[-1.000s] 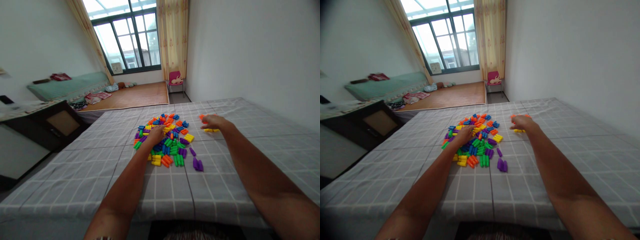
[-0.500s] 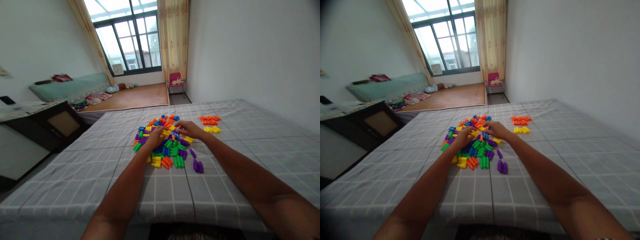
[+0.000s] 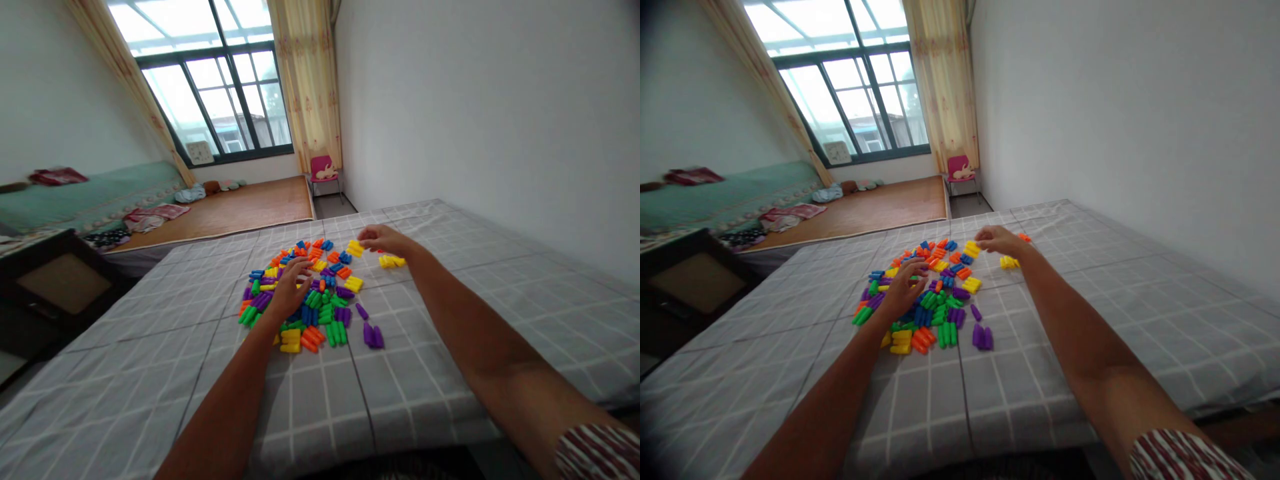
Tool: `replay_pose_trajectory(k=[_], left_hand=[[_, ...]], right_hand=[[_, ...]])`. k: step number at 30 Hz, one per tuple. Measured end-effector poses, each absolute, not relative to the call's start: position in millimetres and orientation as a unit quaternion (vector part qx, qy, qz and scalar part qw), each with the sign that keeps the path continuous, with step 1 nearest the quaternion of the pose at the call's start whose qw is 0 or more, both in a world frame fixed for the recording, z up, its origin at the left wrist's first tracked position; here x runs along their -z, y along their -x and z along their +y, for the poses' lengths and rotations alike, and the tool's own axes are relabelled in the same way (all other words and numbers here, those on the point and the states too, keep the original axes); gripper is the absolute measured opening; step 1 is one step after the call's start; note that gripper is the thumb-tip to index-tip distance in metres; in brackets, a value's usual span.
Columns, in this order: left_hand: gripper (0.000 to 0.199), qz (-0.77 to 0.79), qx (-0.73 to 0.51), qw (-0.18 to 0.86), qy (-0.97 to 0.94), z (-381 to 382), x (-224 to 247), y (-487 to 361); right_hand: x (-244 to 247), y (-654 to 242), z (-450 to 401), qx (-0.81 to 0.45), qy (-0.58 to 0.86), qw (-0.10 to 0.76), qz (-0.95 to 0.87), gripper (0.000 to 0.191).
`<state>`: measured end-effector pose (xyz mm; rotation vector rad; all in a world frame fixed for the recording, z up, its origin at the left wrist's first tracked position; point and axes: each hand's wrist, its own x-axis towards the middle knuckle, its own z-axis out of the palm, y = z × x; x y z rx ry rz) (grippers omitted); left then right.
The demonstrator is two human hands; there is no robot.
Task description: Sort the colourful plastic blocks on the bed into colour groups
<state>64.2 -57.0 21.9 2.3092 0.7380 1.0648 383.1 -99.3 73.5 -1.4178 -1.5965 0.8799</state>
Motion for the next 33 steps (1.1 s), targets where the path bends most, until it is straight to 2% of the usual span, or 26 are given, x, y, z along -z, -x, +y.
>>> replay_pose_trajectory(k=[3, 7, 11, 17, 21, 26, 30, 33], left_hand=[[0.024, 0.278, -0.385, 0.236, -0.848, -55, -22, -62], [0.025, 0.275, -0.358, 0.235, -0.861, -59, -23, -65], [0.025, 0.274, -0.342, 0.239, -0.867, -64, -24, -66], [0.024, 0.274, -0.337, 0.220, -0.874, -56, -25, -60], [0.024, 0.298, -0.362, 0.174, -0.866, -45, -29, -50], [0.027, 0.396, -0.368, 0.132, -0.831, -35, -33, -32], [0.028, 0.420, -0.261, 0.102, -0.863, -33, -37, -25], [0.031, 0.402, -0.170, 0.083, -0.896, -37, -42, -23]], right_hand=[[-71, -456, -107, -0.310, 0.679, 0.404, -0.528, 0.022], [-45, -512, -117, -0.279, 0.807, 0.329, -0.403, 0.016], [-29, -520, -121, -0.335, 0.826, 0.278, -0.357, 0.008], [-32, -516, -124, -0.407, 0.809, 0.234, -0.354, 0.017], [-34, -515, -122, -0.352, 0.831, 0.212, -0.375, 0.013], [-52, -500, -104, -0.154, 0.843, 0.160, -0.490, 0.018], [-65, -442, -88, -0.038, 0.739, 0.177, -0.649, 0.019], [-61, -377, -87, -0.040, 0.643, 0.195, -0.739, 0.016]])
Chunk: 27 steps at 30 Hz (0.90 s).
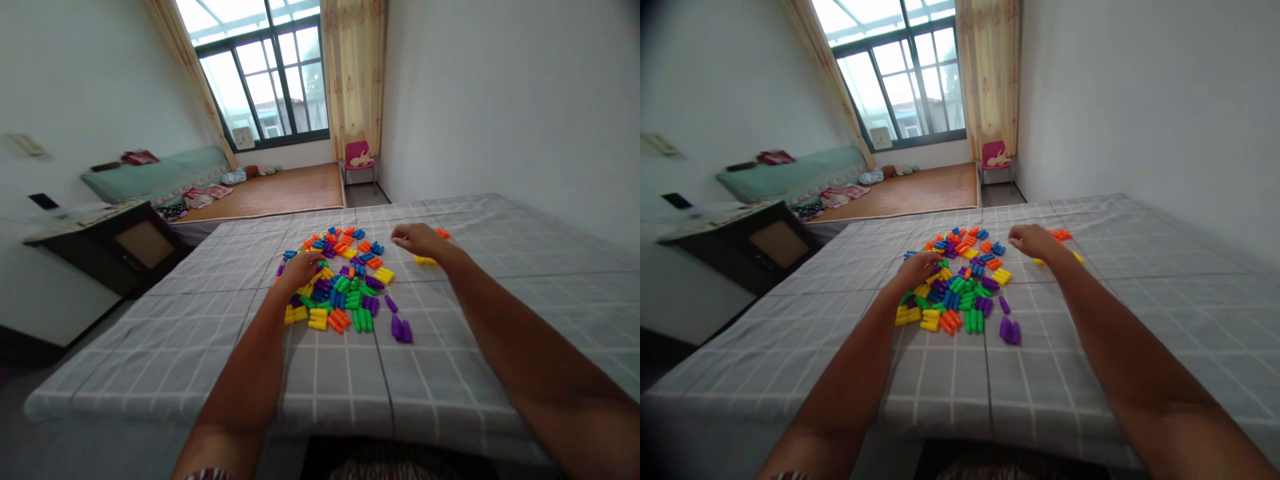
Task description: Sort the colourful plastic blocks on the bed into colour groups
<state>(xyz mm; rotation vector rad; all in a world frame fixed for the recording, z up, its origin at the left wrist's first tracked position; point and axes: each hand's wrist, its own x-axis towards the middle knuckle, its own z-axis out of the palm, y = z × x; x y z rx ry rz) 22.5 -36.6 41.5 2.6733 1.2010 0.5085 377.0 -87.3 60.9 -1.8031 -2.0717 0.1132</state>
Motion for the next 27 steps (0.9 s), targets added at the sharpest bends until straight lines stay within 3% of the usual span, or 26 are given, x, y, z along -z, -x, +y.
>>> replay_pose_trajectory(k=[4, 9, 17, 21, 24, 27], left_hand=[[0.036, 0.315, -0.092, 0.113, -0.938, -38, -37, -19], [0.040, 0.336, -0.177, 0.091, -0.921, -29, -18, -22], [0.036, 0.502, -0.325, -0.004, -0.802, -14, -36, 10], [0.037, 0.590, -0.266, 0.014, -0.762, -4, -23, 25], [0.044, 0.565, -0.211, 0.068, -0.794, -3, -12, 21], [0.040, 0.466, -0.216, 0.113, -0.851, -11, -18, 9]], right_hand=[[-47, -303, -98, -0.112, 0.480, 0.219, -0.842, 0.024], [-26, -271, -103, -0.177, 0.335, 0.242, -0.893, 0.034], [0, -281, -86, -0.171, 0.459, 0.343, -0.802, 0.035], [1, -271, -90, -0.179, 0.446, 0.343, -0.807, 0.033], [2, -266, -92, -0.165, 0.431, 0.331, -0.823, 0.030], [4, -265, -92, -0.158, 0.431, 0.319, -0.829, 0.031]])
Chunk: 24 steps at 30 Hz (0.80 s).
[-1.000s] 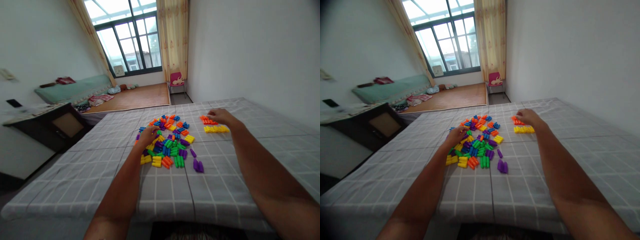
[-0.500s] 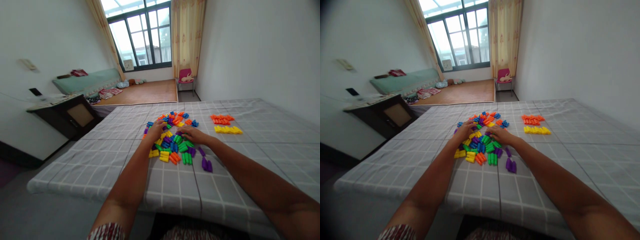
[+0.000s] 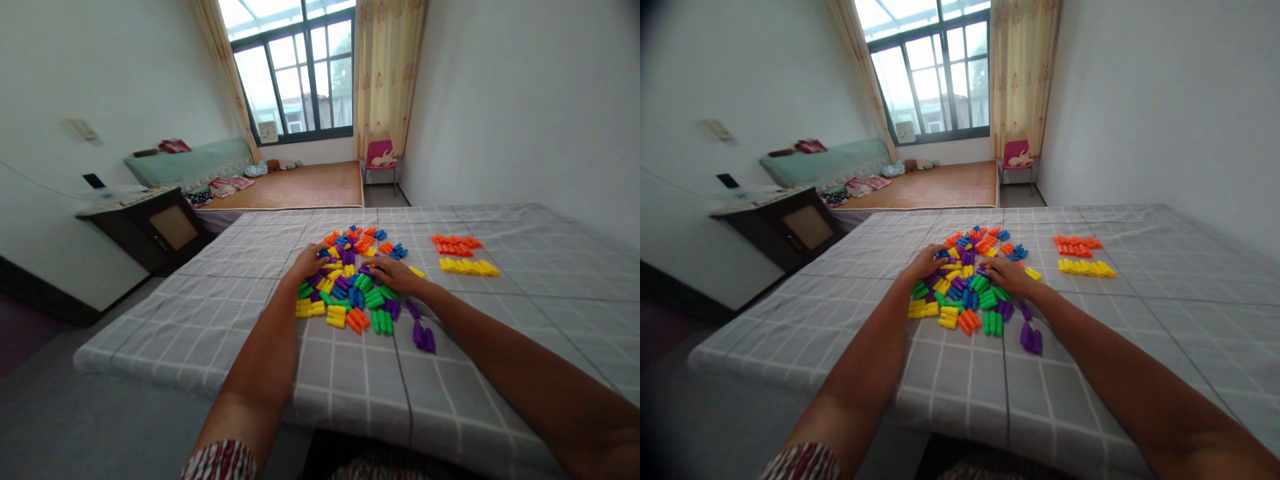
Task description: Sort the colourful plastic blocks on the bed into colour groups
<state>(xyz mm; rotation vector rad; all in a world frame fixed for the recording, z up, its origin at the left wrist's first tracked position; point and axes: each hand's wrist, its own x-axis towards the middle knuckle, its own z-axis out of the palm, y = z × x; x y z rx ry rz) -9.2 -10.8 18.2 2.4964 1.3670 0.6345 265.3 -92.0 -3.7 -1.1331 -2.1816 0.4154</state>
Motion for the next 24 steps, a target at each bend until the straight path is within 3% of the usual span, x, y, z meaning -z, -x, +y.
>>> replay_pose_trajectory(k=[6, 11, 15, 21, 24], left_hand=[[0.036, 0.282, -0.158, 0.208, -0.923, -24, -50, 12], [0.039, 0.476, -0.131, 0.099, -0.864, -17, -42, 29], [0.038, 0.508, -0.183, 0.021, -0.841, -18, -29, 6], [0.041, 0.456, -0.104, 0.082, -0.880, -24, -26, -23], [0.045, 0.504, -0.099, 0.057, -0.856, -24, -24, -13]], right_hand=[[2, -269, -94, -0.174, 0.418, 0.336, -0.826, 0.032], [-1, -268, -97, -0.203, 0.388, 0.365, -0.822, 0.029], [-2, -263, -99, -0.215, 0.343, 0.362, -0.839, 0.025], [-1, -264, -97, -0.192, 0.345, 0.344, -0.852, 0.023], [5, -269, -93, -0.167, 0.378, 0.337, -0.846, 0.024]])
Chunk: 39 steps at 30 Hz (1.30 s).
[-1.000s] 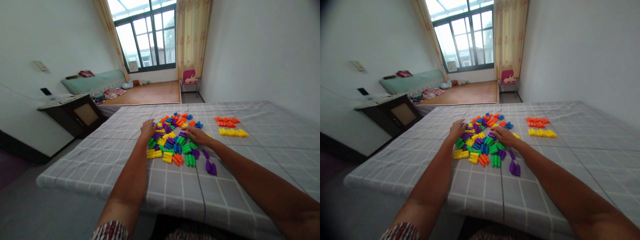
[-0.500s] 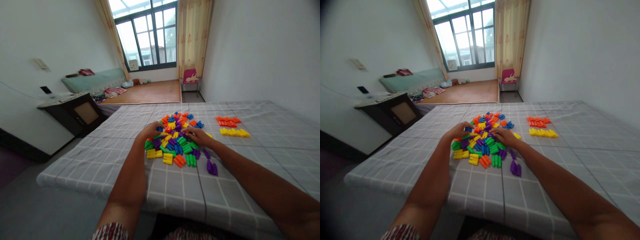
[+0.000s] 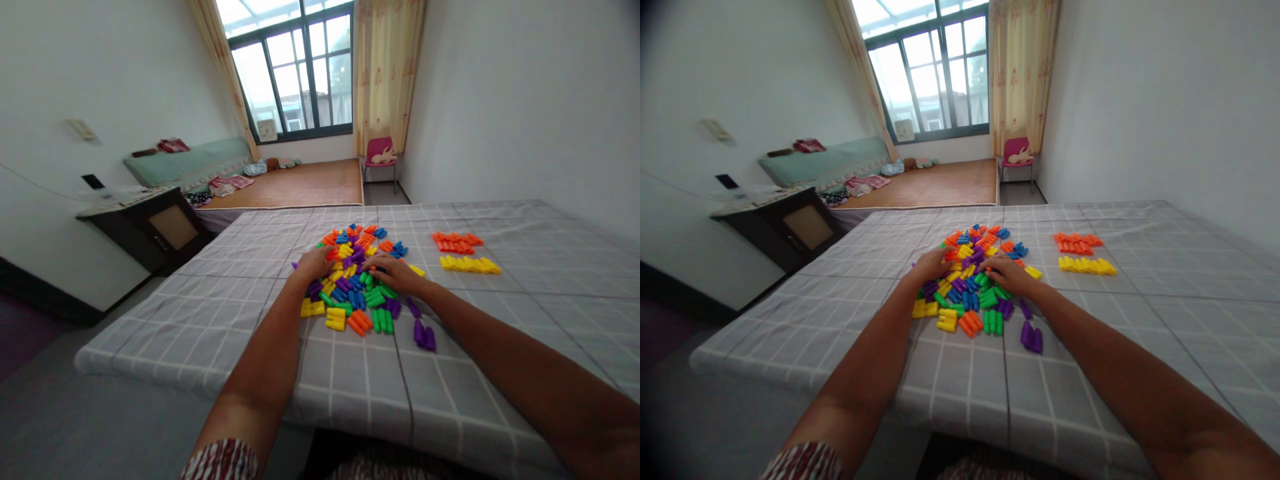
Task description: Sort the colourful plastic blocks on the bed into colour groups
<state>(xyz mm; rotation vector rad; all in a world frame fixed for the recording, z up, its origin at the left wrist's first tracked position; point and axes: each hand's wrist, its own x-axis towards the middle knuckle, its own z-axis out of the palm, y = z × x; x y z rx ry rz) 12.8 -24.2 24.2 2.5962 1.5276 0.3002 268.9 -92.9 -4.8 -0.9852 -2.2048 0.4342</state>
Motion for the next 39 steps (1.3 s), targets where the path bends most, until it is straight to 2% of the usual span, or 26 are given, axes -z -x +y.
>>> replay_pose_trajectory(k=[4, 8, 14, 19, 23, 25, 30, 37, 39], left_hand=[[0.051, 0.553, -0.147, 0.020, -0.820, -19, -22, -6], [0.050, 0.499, -0.193, 0.044, -0.844, -1, -23, -27], [0.048, 0.465, -0.127, 0.086, -0.872, 33, -25, -60], [0.034, 0.375, -0.023, 0.247, -0.893, 55, -45, -35], [0.036, 0.367, 0.023, 0.333, -0.868, 70, -63, -16], [0.038, 0.423, -0.024, 0.313, -0.850, 75, -65, -18], [0.042, 0.541, -0.140, 0.180, -0.810, 86, -53, -48], [0.033, 0.516, -0.117, 0.184, -0.828, 103, -32, -80], [0.037, 0.504, -0.099, 0.191, -0.836, 105, -32, -80]], right_hand=[[10, -271, -91, -0.165, 0.390, 0.323, -0.846, 0.027], [9, -268, -92, -0.167, 0.391, 0.332, -0.842, 0.029], [12, -268, -91, -0.144, 0.389, 0.333, -0.847, 0.028], [15, -268, -90, -0.133, 0.391, 0.329, -0.849, 0.030], [15, -266, -91, -0.132, 0.393, 0.340, -0.844, 0.028], [15, -265, -91, -0.131, 0.394, 0.345, -0.842, 0.027], [13, -263, -92, -0.118, 0.399, 0.340, -0.843, 0.027], [10, -266, -92, -0.131, 0.383, 0.343, -0.848, 0.028], [8, -268, -92, -0.150, 0.357, 0.354, -0.852, 0.026]])
